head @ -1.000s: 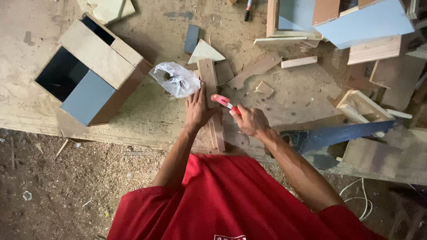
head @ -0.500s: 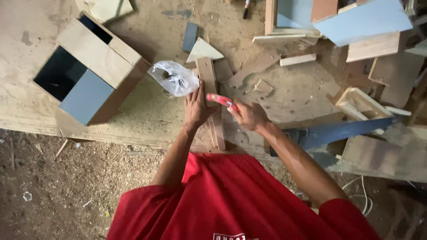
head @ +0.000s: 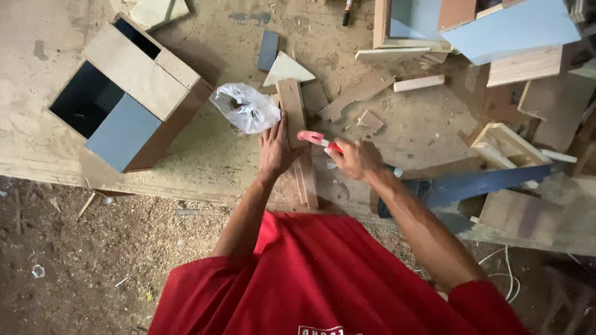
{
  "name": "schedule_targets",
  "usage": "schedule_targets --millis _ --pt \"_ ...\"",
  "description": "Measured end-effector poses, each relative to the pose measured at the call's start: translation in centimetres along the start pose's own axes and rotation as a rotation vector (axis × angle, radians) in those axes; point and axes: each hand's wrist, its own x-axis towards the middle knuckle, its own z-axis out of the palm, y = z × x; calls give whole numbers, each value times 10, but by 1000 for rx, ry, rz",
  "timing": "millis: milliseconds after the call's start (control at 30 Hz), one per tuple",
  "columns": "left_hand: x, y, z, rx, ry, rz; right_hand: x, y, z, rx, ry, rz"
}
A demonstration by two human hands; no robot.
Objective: The person assembles a wooden structure by hammering nails into wooden pieces and sawing a plank to size. They handle a hammer, nails, and a hand saw while working on a cluttered workbench.
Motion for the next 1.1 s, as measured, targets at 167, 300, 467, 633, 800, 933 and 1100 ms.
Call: schedule_targets --millis 167,300,467,633,800,933,1100 --pt "-5 3 3 -8 26 22 -17 1 2 -154 130 -156" --pt "1 3 -4 -17 -18 -37 -4 3 5 -268 -171 110" --pt "-8 9 0 -2 10 -4 -24 12 11 -262 -165 267" --pt "2 11 -8 -49 -33 -59 -28 17 9 -212 133 295" --pt "27 22 6 -156 64 -237 -33 25 4 -171 62 464" --pt "56 31 12 -72 95 -373 -27 32 1 -180 137 419" --pt "76 33 -7 -163 -188 -541 -25 35 6 -284 363 196"
